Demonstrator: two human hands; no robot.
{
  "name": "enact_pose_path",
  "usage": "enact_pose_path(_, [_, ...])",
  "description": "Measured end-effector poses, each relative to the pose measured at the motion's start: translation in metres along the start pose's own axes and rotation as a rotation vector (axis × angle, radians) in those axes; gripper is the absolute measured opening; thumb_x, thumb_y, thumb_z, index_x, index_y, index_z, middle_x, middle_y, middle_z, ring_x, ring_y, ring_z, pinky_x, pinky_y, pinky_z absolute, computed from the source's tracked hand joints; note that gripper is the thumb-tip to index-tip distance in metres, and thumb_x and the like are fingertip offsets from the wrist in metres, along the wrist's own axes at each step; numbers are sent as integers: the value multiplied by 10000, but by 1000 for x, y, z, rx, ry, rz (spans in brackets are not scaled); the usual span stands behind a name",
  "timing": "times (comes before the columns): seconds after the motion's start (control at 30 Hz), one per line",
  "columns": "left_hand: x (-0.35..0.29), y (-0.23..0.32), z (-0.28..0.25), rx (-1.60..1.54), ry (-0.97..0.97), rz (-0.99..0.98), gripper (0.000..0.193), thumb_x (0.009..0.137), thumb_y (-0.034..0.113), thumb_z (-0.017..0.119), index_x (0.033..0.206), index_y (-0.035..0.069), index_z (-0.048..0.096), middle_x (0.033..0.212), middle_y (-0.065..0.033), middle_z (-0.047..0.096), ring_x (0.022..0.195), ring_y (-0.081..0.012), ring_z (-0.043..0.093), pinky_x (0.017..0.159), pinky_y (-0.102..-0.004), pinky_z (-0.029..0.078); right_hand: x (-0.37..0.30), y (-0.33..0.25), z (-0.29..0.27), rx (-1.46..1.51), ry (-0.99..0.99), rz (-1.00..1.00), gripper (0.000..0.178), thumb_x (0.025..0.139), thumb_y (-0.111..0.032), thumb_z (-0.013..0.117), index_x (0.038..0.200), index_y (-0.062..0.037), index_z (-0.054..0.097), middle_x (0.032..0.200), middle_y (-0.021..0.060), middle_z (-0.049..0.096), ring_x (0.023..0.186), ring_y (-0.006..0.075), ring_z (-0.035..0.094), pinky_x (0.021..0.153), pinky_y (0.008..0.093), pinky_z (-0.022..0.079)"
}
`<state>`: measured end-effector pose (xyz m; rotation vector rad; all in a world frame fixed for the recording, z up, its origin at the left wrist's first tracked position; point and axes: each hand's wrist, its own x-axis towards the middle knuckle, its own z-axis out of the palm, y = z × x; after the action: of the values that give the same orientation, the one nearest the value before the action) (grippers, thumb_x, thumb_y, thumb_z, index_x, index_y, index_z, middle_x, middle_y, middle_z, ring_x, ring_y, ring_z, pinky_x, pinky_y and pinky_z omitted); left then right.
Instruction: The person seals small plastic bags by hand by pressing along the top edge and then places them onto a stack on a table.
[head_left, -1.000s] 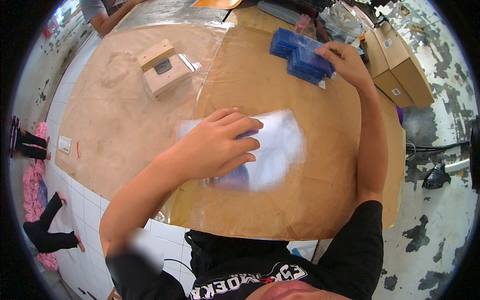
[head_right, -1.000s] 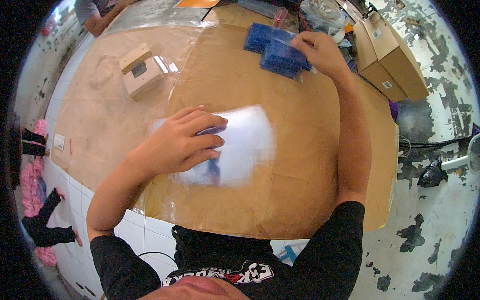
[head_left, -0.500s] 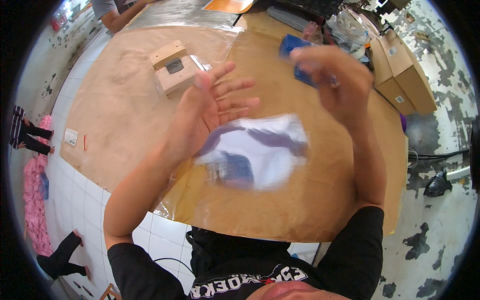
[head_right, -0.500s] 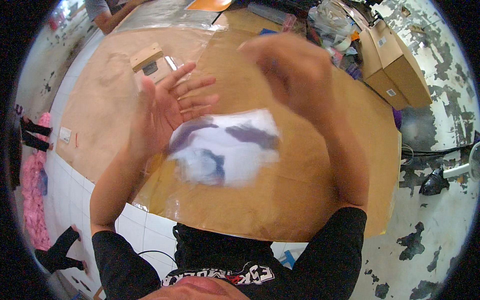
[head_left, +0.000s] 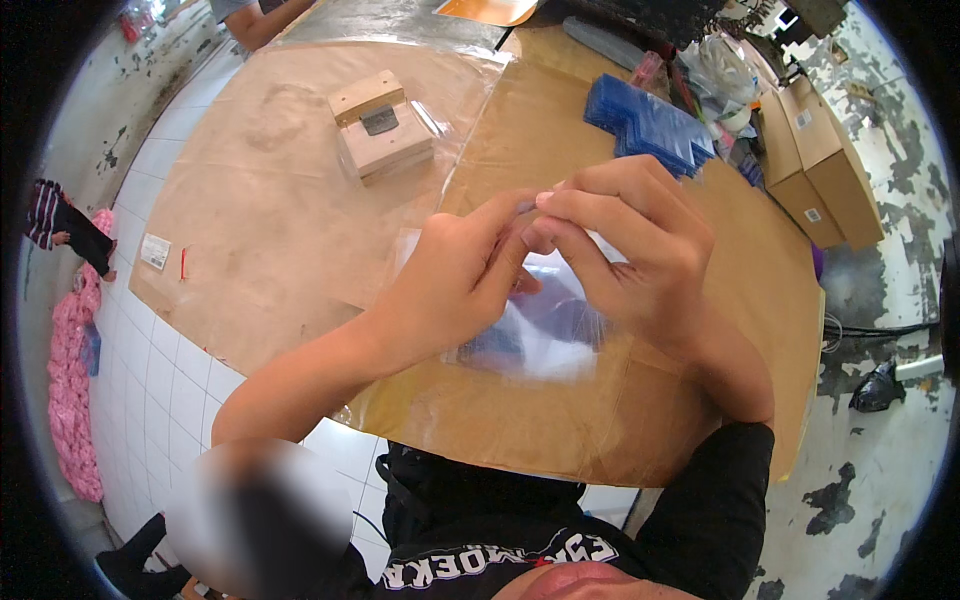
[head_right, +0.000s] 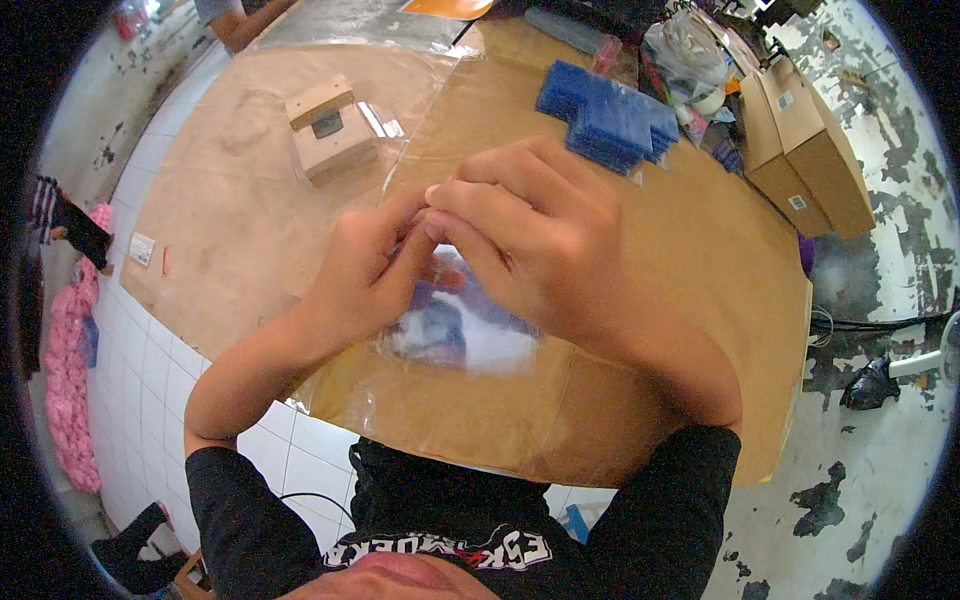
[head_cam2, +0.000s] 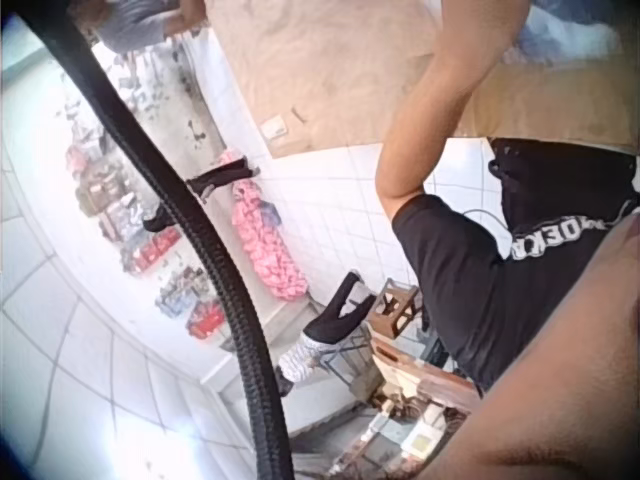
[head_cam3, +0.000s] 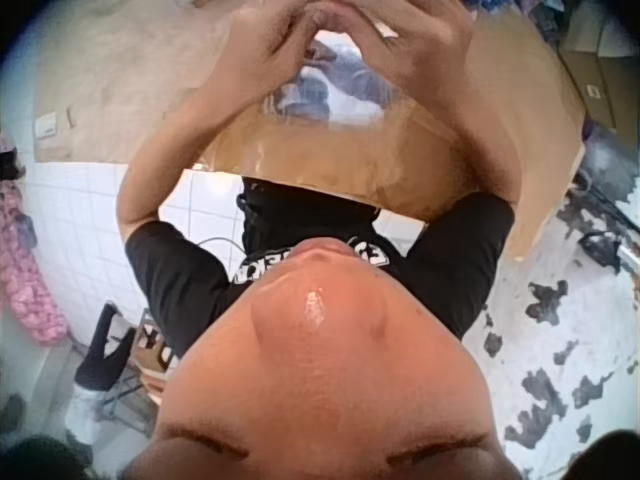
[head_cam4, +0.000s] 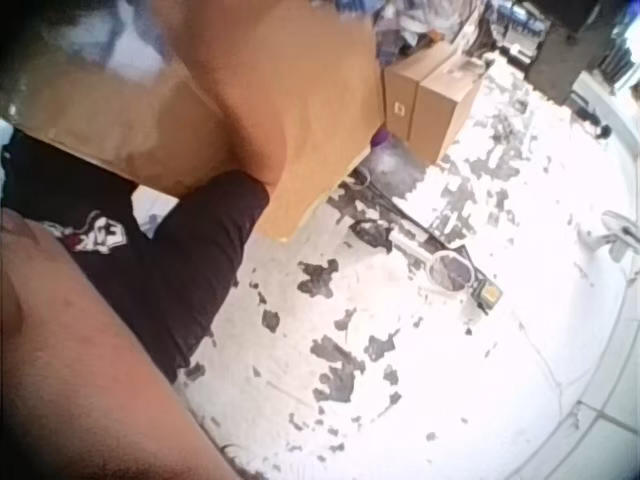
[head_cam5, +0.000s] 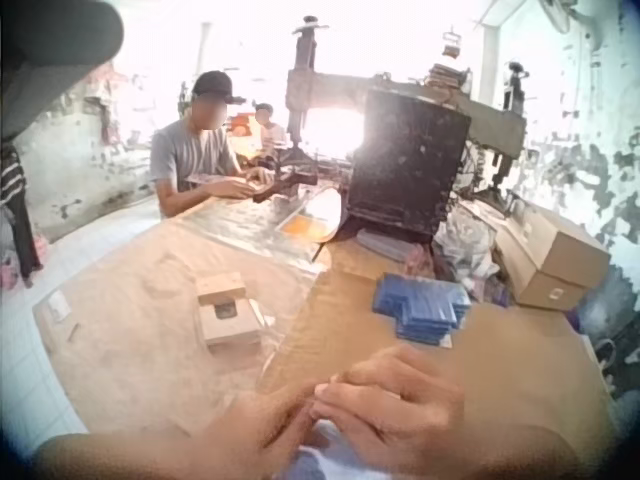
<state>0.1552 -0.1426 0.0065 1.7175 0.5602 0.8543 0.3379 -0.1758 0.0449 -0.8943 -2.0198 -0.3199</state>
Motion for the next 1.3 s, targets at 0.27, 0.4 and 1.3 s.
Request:
enact_pose_path(0.27, [-7,0,5,237,23,215,306,940,0,518,1246,-9,511,755,-174,678,691,-280,718,589,-337,550,-4,-4,4,-68,54,-95,237,629,-29,802,843,-52,702,791,51,647,660,218,601,561,312,486])
enact_pose_path(0.4, [-9,-1,4,297,33,242,374,919,0,541,1289,-3,494,747,-174,670,682,-303,705,591,-355,547,-6,-3,7,-65,73,-120,241,620,-22,797,838,-41,697,787,53,646,647,217,601,549,308,480])
enact_pose_path(1.3, [-21,-4,13,353,30,189,542,885,-55,527,1399,-5,364,783,-245,629,701,-402,663,594,-413,498,-20,-14,10,-325,45,-303,378,525,-88,638,883,12,704,796,58,616,688,190,611,585,286,480])
